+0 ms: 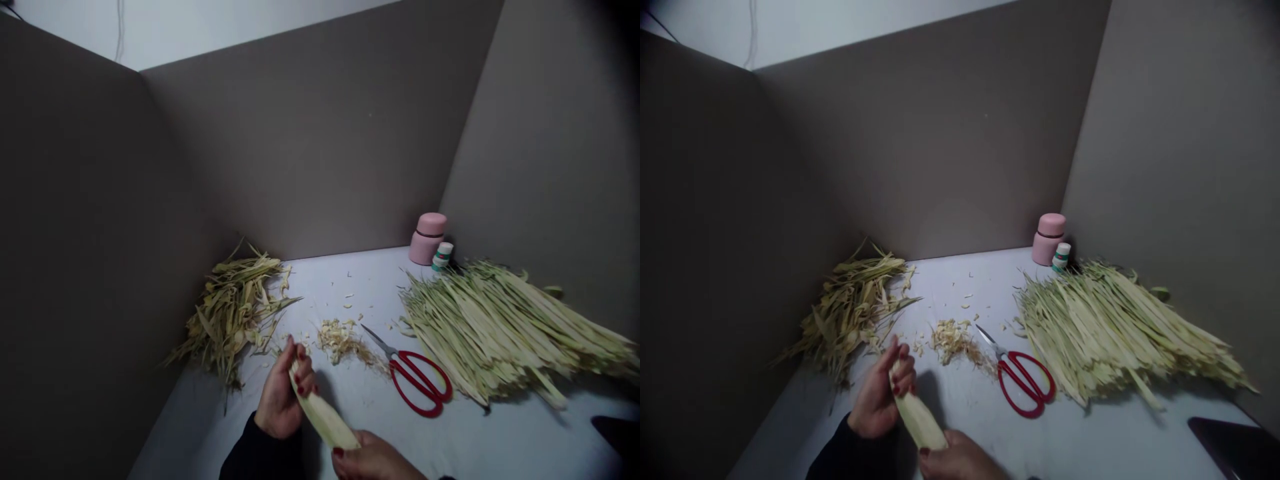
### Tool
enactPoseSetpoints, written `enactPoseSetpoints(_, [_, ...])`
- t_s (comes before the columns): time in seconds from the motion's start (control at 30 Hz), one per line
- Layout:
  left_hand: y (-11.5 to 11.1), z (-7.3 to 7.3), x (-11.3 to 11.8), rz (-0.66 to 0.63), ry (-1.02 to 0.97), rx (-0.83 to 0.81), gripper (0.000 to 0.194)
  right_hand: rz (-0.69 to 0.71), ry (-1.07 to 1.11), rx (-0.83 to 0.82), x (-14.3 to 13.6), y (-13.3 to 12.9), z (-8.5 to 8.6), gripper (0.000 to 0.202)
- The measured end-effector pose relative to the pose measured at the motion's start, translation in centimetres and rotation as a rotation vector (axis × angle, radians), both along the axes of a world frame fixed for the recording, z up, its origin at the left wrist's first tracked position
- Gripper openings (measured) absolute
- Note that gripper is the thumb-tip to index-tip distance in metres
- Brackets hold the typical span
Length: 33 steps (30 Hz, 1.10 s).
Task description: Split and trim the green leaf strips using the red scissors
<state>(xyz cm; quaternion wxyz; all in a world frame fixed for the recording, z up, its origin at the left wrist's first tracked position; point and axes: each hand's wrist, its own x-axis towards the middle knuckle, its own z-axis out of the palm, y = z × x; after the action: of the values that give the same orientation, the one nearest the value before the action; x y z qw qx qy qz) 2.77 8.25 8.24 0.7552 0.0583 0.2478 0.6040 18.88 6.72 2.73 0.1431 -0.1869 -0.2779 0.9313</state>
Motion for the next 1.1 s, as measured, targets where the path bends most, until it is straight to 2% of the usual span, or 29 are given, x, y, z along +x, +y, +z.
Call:
enactPoseSetpoints(0.07, [-0.4,0.0,0.3,0.085,-0.018,0.058,0.035,0.01,0.055,-0.038,0.3,0.3,0.6,0.031])
enactPoseSetpoints(0.1, [-0.8,-0.3,0.7,0.078,-0.033,0.089,0.039,0.014,0.086,-0.061,0.3,0.5,0.8,0.034])
enactPoseSetpoints(0.13, [-1.2,-0.8,1.3,0.042,-0.054,0.13,0.043,0.02,0.116,-0.084,0.3,0.6,1.0,0.036])
enactPoseSetpoints(0.27, [-2.8,-3.4,4.0,-0.286,-0.028,0.203,0.04,0.027,0.192,-0.148,0.1,0.6,0.7,0.034])
enactPoseSetpoints(0.33, [-2.9,-4.0,4.3,-0.309,0.022,0.196,0.039,0.044,0.215,-0.162,0.0,0.4,0.2,0.031])
enactPoseSetpoints(0.37, [-2.7,-3.9,4.1,-0.259,0.025,0.174,0.037,0.056,0.227,-0.167,0.1,0.4,0.1,0.03])
enactPoseSetpoints(0.5, [-1.7,-2.4,2.2,0.09,-0.028,0.033,0.034,0.029,0.285,-0.179,0.4,0.4,0.3,0.028])
enactPoseSetpoints(0.57, [-1.8,-2.2,2.3,0.13,-0.012,-0.026,0.032,-0.032,0.307,-0.18,0.5,0.5,0.7,0.027])
enactPoseSetpoints(0.67, [-2.8,-3.2,4.0,-0.024,-0.02,-0.053,0.032,-0.118,0.283,-0.147,0.6,0.3,0.9,0.025])
enactPoseSetpoints(0.77, [-3.8,-4.1,5.8,-0.25,0.029,0.058,0.038,-0.124,0.176,-0.08,0.7,0.0,0.3,0.022])
enactPoseSetpoints(0.83, [-3.9,-4.0,6.0,-0.321,0.089,0.12,0.047,-0.112,0.129,-0.06,0.6,-0.1,0.0,0.02])
enactPoseSetpoints(0.87, [-3.8,-3.8,6.0,-0.316,0.106,0.115,0.047,-0.112,0.123,-0.061,0.4,-0.1,0.0,0.021])
enactPoseSetpoints(0.93, [-3.2,-3.1,5.6,-0.214,0.091,0.058,0.029,-0.118,0.113,-0.056,0.0,-0.1,0.3,0.026])
enactPoseSetpoints(1.0, [-2.6,-2.6,5.2,-0.022,-0.015,-0.008,0.034,-0.141,0.114,-0.086,-0.5,0.1,0.9,0.032])
enactPoseSetpoints(1.07, [-2.1,-2.3,4.7,0.187,-0.114,-0.007,0.037,-0.143,0.083,-0.144,-0.8,0.2,1.3,0.044])
enactPoseSetpoints(1.1, [-1.9,-2.2,4.5,0.249,-0.143,-0.005,0.036,-0.139,0.041,-0.16,-0.9,0.2,1.3,0.049])
